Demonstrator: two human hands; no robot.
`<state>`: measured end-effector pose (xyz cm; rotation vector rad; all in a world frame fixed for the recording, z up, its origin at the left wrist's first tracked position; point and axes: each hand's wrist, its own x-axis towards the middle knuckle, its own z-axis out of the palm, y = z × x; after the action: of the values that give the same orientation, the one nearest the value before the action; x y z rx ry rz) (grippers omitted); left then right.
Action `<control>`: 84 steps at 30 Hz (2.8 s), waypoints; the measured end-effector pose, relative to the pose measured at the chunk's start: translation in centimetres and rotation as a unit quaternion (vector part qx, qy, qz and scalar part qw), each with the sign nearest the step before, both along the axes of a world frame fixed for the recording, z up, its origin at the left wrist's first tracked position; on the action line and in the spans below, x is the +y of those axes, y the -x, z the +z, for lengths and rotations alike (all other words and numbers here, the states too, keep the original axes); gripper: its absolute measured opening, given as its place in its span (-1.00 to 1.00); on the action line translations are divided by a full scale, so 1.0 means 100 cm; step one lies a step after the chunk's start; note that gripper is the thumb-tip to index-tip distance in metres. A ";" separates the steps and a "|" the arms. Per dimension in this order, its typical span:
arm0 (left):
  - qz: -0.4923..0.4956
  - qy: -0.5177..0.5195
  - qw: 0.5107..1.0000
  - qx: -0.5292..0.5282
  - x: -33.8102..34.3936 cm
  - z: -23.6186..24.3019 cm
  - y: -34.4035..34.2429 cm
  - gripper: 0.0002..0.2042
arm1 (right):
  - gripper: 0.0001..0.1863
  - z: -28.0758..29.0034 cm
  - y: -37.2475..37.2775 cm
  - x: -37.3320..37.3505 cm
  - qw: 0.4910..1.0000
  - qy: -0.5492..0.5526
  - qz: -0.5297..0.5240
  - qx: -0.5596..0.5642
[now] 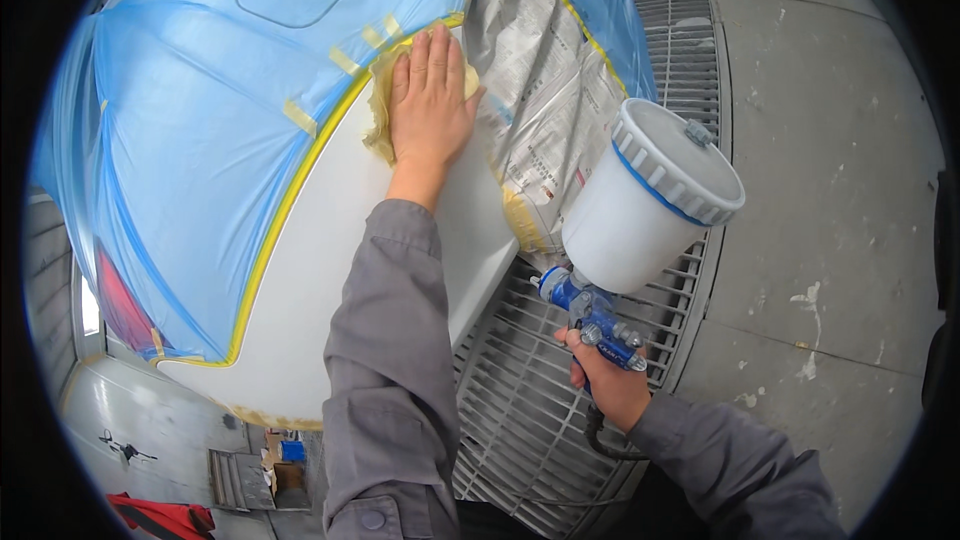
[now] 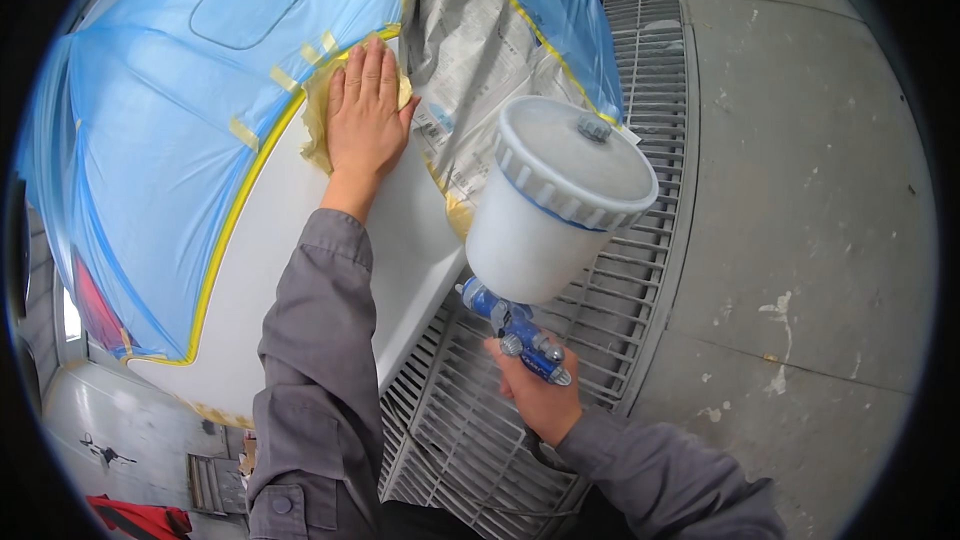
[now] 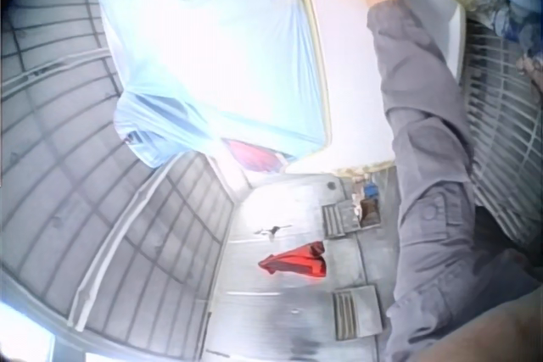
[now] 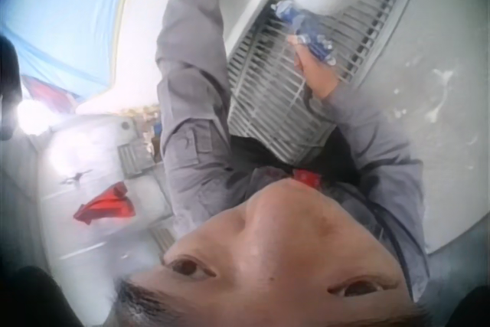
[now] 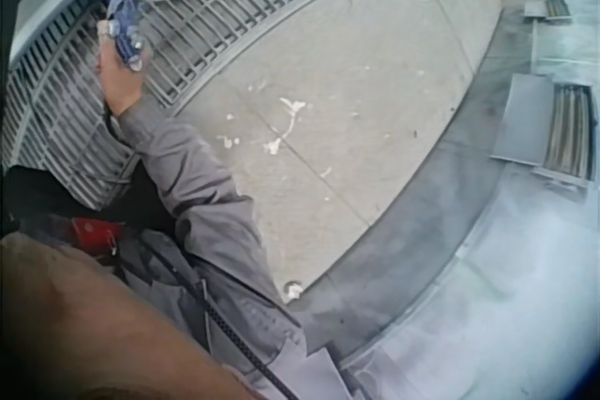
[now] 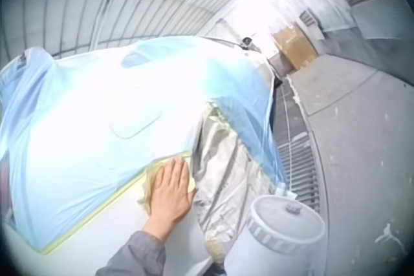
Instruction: The person wipes a white car bumper with a yellow cloth while holding a spray gun. They then move to a workbench, pour white paint into a small cup, and stir it with a stick.
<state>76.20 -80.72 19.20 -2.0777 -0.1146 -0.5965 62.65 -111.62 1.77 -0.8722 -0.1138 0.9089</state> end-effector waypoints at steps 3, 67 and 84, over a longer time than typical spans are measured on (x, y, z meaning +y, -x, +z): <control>0.002 -0.016 0.999 0.039 -0.001 -0.001 -0.001 -0.33 | -0.76 0.003 0.001 -0.001 1.000 -0.007 0.009 0.005; 0.049 -0.110 0.983 0.140 -0.002 -0.027 0.154 -0.34 | -0.82 -0.129 0.075 -0.043 0.995 0.054 -0.053 -0.066; 0.133 0.001 0.830 0.541 -0.030 -0.137 0.268 -0.24 | -0.73 -0.190 0.096 -0.055 0.995 0.060 -0.006 0.084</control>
<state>49.38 -83.74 5.49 -2.0553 0.2538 0.7898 53.05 -117.09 -17.21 -0.9024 0.0916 0.9824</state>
